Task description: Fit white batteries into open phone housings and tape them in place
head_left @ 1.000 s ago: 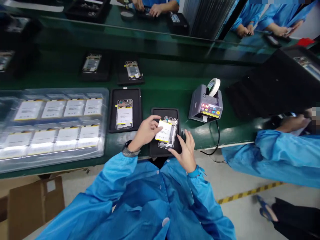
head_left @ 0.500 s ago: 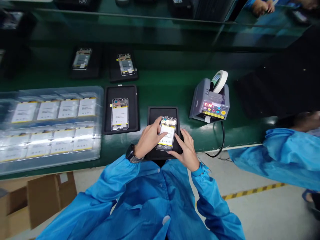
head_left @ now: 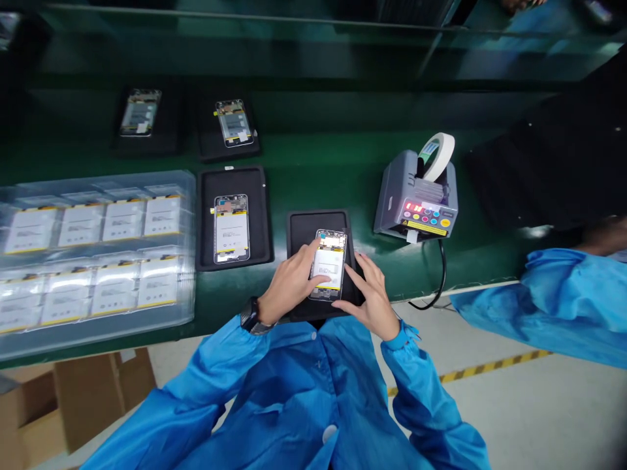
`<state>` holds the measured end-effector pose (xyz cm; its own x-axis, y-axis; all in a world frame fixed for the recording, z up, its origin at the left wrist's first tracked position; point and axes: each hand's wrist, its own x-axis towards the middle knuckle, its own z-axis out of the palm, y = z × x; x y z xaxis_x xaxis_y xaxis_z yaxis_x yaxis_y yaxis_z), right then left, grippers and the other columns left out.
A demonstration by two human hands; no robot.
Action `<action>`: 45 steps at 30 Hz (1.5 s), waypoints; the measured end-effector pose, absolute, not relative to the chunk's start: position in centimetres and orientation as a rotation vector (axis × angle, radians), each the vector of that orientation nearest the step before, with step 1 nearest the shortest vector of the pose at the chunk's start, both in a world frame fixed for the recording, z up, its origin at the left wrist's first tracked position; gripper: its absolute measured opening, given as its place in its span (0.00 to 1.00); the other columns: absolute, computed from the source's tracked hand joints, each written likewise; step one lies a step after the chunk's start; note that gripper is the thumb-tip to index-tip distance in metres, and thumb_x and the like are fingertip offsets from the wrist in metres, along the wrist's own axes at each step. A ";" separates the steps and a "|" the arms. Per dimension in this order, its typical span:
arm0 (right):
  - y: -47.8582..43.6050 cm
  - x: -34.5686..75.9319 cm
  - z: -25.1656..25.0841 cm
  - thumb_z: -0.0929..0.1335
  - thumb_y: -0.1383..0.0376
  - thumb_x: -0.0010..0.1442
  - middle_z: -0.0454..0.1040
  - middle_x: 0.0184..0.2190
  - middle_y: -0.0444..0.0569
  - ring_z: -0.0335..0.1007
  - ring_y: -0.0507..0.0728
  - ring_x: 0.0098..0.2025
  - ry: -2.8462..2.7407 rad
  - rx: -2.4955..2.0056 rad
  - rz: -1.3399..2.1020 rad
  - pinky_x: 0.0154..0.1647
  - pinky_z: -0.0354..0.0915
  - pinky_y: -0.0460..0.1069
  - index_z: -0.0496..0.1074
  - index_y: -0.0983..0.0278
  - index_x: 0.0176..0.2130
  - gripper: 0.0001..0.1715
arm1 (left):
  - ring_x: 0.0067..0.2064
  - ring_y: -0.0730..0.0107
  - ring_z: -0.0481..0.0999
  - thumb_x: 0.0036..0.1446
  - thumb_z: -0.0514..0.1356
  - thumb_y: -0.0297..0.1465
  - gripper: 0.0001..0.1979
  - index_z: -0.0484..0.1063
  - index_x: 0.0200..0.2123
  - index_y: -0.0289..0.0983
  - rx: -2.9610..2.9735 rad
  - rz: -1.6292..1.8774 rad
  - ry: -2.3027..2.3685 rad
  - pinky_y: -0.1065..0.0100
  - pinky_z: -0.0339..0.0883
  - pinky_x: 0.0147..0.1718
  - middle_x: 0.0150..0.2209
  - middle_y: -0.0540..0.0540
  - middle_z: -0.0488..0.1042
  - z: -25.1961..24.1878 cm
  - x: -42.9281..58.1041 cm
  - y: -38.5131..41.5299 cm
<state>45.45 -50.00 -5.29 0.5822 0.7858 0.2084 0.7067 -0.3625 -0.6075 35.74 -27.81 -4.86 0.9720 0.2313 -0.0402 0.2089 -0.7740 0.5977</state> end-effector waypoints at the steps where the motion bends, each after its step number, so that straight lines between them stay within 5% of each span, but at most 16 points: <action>1: -49.6 45.5 -4.6 0.71 0.50 0.68 0.66 0.67 0.61 0.59 0.71 0.70 -1.077 -2.169 0.134 0.67 0.60 0.67 0.72 0.60 0.61 0.28 | 0.52 0.50 0.79 0.64 0.67 0.40 0.43 0.47 0.73 0.43 2.486 0.046 0.300 0.59 0.72 0.46 0.53 0.40 0.74 -4.9 35.8 -27.7; 4: -47.4 46.6 -2.9 0.68 0.53 0.70 0.78 0.43 0.55 0.74 0.63 0.48 -0.773 -2.231 0.152 0.52 0.69 0.57 0.76 0.61 0.43 0.14 | 0.52 0.50 0.80 0.65 0.65 0.40 0.42 0.47 0.74 0.44 2.499 0.062 0.275 0.60 0.71 0.44 0.53 0.39 0.74 -5.2 35.8 -27.6; 7: -44.6 49.1 -2.4 0.70 0.57 0.66 0.70 0.23 0.43 0.66 0.54 0.26 -0.669 -2.257 0.499 0.31 0.61 0.49 0.72 0.62 0.31 0.14 | 0.51 0.50 0.80 0.67 0.63 0.41 0.40 0.45 0.74 0.44 2.528 0.067 0.249 0.60 0.71 0.41 0.54 0.38 0.74 -5.3 35.7 -27.6; 9: -43.1 50.9 -2.6 0.72 0.58 0.62 0.66 0.18 0.40 0.60 0.51 0.22 -0.609 -2.277 0.684 0.26 0.54 0.47 0.70 0.62 0.26 0.16 | 0.51 0.49 0.80 0.68 0.62 0.41 0.39 0.44 0.74 0.44 2.543 0.074 0.225 0.60 0.71 0.40 0.54 0.38 0.74 -5.3 35.7 -27.7; 28: -40.9 53.3 -1.5 0.78 0.38 0.41 0.66 0.17 0.43 0.55 0.49 0.19 -0.300 -2.192 1.020 0.20 0.51 0.46 0.69 0.64 0.21 0.34 | 0.46 0.52 0.79 0.69 0.61 0.38 0.38 0.45 0.73 0.35 2.579 0.149 0.191 0.60 0.72 0.39 0.48 0.38 0.74 -4.4 35.9 -28.0; 36: -41.1 53.1 -1.7 0.78 0.43 0.47 0.65 0.17 0.42 0.56 0.48 0.18 -0.343 -2.293 0.982 0.19 0.51 0.45 0.70 0.64 0.22 0.30 | 0.45 0.53 0.79 0.70 0.60 0.39 0.37 0.45 0.72 0.34 2.605 0.079 0.180 0.62 0.71 0.39 0.47 0.39 0.74 -3.9 36.0 -27.9; 45: -40.6 53.6 -1.3 0.76 0.60 0.59 0.64 0.13 0.39 0.59 0.48 0.14 -0.379 -2.350 1.074 0.17 0.53 0.44 0.66 0.64 0.21 0.23 | 0.47 0.53 0.80 0.70 0.60 0.40 0.35 0.50 0.71 0.33 2.627 0.016 0.200 0.62 0.71 0.39 0.50 0.37 0.75 -3.8 36.2 -27.8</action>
